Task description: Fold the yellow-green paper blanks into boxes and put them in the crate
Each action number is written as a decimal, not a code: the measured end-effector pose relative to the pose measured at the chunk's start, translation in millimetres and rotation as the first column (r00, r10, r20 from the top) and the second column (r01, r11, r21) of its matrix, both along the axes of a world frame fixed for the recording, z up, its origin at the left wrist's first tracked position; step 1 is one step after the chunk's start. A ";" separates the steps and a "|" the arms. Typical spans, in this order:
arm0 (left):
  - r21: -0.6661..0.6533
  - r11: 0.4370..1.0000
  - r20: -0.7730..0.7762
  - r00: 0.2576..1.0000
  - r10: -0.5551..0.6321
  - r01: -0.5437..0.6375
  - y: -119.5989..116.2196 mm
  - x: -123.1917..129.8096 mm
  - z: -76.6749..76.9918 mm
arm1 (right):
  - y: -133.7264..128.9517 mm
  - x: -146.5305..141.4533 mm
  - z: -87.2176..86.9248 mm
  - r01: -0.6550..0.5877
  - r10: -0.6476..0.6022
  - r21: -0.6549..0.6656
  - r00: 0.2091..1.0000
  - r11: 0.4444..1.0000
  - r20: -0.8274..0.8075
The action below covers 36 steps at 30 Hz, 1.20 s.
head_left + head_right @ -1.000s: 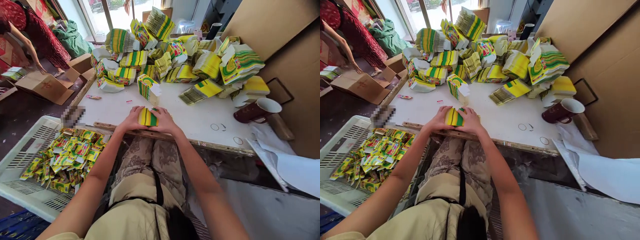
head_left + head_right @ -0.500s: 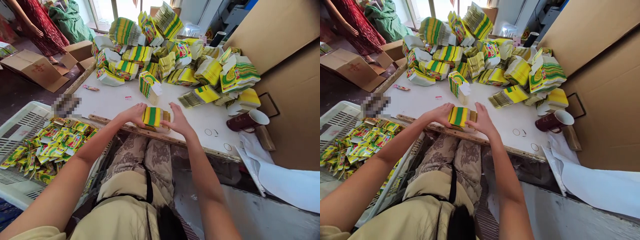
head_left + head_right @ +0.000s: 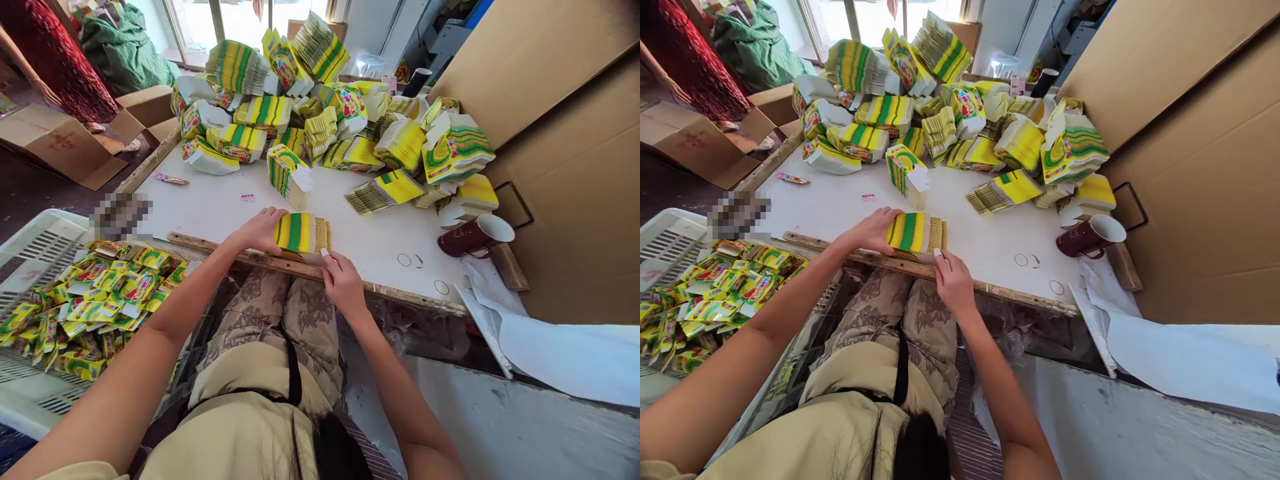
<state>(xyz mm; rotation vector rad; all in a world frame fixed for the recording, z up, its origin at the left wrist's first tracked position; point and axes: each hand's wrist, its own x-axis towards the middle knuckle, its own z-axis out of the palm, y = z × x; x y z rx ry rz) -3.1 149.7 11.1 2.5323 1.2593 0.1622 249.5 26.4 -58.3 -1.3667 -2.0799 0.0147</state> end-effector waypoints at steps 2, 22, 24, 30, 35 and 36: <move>-0.006 1.000 0.002 1.000 0.006 -0.006 -0.2 0.2 0.4 | -4.2 -0.4 -1.8 0.007 -0.007 0.006 1.000 1.000 0.013; -0.012 1.000 0.017 0.999 0.029 -0.029 -2.2 0.4 0.9 | 29.1 -26.1 13.5 0.248 -0.255 -0.122 0.966 0.961 -0.038; -0.003 0.999 0.019 0.999 0.036 -0.035 -2.8 0.7 0.5 | 35.1 -31.5 13.6 0.271 -0.287 -0.157 0.954 0.950 -0.089; 0.017 0.998 -0.005 0.998 0.059 -0.059 -4.7 3.8 2.2 | 41.0 -53.5 9.0 0.349 -0.409 -0.255 0.881 0.902 -0.239; 0.029 0.997 -0.001 0.997 0.076 -0.076 -3.5 3.9 -0.9 | 24.5 -84.3 3.2 0.307 -0.382 -0.282 0.884 0.909 -0.268; 0.030 0.996 0.004 0.996 0.086 -0.086 -3.1 4.0 -1.7 | 20.6 -89.8 2.3 0.284 -0.364 -0.287 0.889 0.915 -0.278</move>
